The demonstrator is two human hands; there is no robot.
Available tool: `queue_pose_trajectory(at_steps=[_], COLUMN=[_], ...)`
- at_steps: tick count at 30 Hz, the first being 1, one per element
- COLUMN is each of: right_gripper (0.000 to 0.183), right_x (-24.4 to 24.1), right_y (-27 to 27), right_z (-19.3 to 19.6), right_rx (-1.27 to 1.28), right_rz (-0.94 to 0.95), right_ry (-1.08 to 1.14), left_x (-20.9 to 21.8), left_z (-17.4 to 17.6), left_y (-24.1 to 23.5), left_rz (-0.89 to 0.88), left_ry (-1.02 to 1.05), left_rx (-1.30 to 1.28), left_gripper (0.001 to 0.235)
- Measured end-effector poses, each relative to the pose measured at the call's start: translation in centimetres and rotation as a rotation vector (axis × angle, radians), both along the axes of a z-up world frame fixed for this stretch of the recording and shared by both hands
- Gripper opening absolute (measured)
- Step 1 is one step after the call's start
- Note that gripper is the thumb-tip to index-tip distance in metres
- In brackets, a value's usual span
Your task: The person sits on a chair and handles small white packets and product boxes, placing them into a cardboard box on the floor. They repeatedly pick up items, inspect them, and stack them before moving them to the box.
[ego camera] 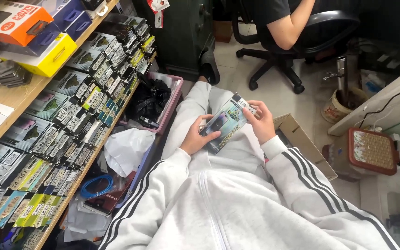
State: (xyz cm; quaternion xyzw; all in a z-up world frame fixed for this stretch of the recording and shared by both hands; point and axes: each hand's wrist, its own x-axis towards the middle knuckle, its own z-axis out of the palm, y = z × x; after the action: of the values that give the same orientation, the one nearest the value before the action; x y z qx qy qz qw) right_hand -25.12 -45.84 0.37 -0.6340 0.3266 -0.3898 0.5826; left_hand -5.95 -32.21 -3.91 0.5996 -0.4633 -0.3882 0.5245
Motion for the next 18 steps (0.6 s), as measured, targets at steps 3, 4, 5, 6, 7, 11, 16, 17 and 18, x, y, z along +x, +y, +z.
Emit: queue_pose_trajectory(at_steps=[3,4,5,6,7,11,16,17,18], right_gripper=[0.029,0.031,0.034,0.034,0.038,0.056,0.064,0.063,0.063], right_x=[-0.1,-0.2,-0.2,-0.1,0.0,0.0,0.1,0.2,0.3], right_y=[-0.7,-1.3,-1.8,-2.1,-2.4,-1.3,-1.0,-1.3,-1.3], right_z=[-0.4,-1.0,-1.5,-2.0,-2.5,-0.1,0.6,-0.1,-0.2], right_rx=[0.011,0.115,0.220,0.222,0.350,0.604,0.749,0.783,0.784], right_rz=[-0.047,-0.053,-0.060,-0.058,-0.029,0.060,0.186,0.220,0.219], right_ry=[-0.007,-0.011,-0.014,-0.013,-0.064,-0.090,-0.133,-0.139,-0.137], left_x=[-0.2,-0.5,-0.8,-1.2,-1.6,-2.0,-3.9,-4.4,-4.6], left_z=[0.3,0.8,1.3,2.4,3.5,5.5,8.5,9.0,9.0], left_y=[-0.1,0.1,0.3,0.6,0.9,1.3,2.5,2.7,2.6], left_rz=[0.000,0.028,0.056,0.059,0.057,0.122,0.116,0.109,0.110], left_ry=[0.122,0.126,0.130,0.130,0.106,-0.116,-0.171,-0.181,-0.180], left_rx=[-0.087,-0.133,-0.178,-0.176,-0.187,-0.289,-0.392,-0.429,-0.428], left_gripper=[0.078,0.085,0.092,0.092,0.101,0.130,0.133,0.132,0.132])
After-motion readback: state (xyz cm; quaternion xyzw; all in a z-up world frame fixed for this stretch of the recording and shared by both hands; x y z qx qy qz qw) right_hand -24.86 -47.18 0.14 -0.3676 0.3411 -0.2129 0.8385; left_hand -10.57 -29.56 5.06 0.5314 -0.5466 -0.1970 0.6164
